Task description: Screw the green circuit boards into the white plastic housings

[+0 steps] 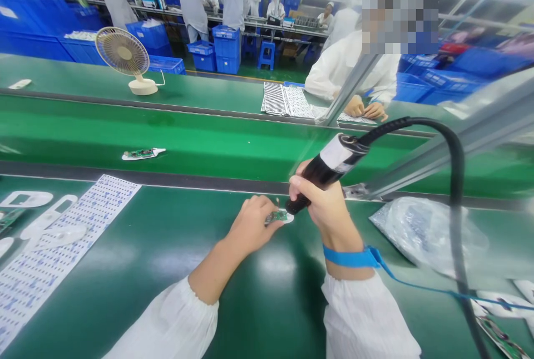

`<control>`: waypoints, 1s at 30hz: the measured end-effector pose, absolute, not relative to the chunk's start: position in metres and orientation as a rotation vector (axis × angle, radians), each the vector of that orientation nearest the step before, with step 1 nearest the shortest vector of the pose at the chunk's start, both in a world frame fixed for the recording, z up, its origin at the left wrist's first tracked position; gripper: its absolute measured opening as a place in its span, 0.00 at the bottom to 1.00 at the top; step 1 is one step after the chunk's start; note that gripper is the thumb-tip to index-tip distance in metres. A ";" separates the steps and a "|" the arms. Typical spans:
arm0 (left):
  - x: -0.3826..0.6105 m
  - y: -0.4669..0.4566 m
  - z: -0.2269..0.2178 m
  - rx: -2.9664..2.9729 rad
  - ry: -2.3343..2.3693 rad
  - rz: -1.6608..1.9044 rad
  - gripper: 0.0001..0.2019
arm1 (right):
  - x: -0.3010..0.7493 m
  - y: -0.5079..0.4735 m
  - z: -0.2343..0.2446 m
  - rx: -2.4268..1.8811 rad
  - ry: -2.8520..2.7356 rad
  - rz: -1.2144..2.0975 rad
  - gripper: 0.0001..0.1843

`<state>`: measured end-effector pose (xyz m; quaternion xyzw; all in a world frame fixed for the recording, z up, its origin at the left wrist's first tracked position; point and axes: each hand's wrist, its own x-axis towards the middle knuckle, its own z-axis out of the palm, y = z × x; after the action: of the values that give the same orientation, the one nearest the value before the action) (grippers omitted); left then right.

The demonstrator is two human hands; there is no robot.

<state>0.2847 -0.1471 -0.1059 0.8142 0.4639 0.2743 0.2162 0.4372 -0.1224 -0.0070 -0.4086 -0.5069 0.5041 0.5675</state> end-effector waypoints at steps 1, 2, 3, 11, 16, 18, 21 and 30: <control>0.285 -0.147 -0.106 2.259 1.286 0.760 0.08 | 0.437 -0.123 -0.007 -0.962 -1.193 1.186 0.11; 0.285 -0.147 -0.106 2.261 1.285 0.760 0.08 | 0.436 -0.123 -0.007 -0.967 -1.198 1.186 0.11; 0.285 -0.147 -0.107 2.264 1.282 0.761 0.08 | 0.436 -0.123 -0.007 -0.972 -1.206 1.188 0.11; 0.285 -0.146 -0.111 2.280 1.246 0.815 0.08 | 0.442 -0.120 -0.013 -0.931 -1.371 1.239 0.13; 0.285 -0.146 -0.111 2.288 1.249 0.827 0.07 | 0.449 -0.116 -0.019 -0.885 -1.388 1.286 0.14; 0.285 -0.146 -0.111 2.289 1.253 0.828 0.07 | 0.450 -0.116 -0.019 -0.880 -1.386 1.297 0.14; 0.284 -0.145 -0.111 2.298 1.255 0.825 0.07 | 0.450 -0.115 -0.019 -0.880 -1.373 1.318 0.14; 0.280 -0.145 -0.109 2.358 1.247 0.821 0.08 | 0.487 -0.109 -0.014 -0.639 -0.991 1.195 0.17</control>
<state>0.2797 -0.1447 -0.1089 0.8319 0.4401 0.2895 0.1743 0.4873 -0.1089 -0.0141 -0.2832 -0.4392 0.5298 0.6680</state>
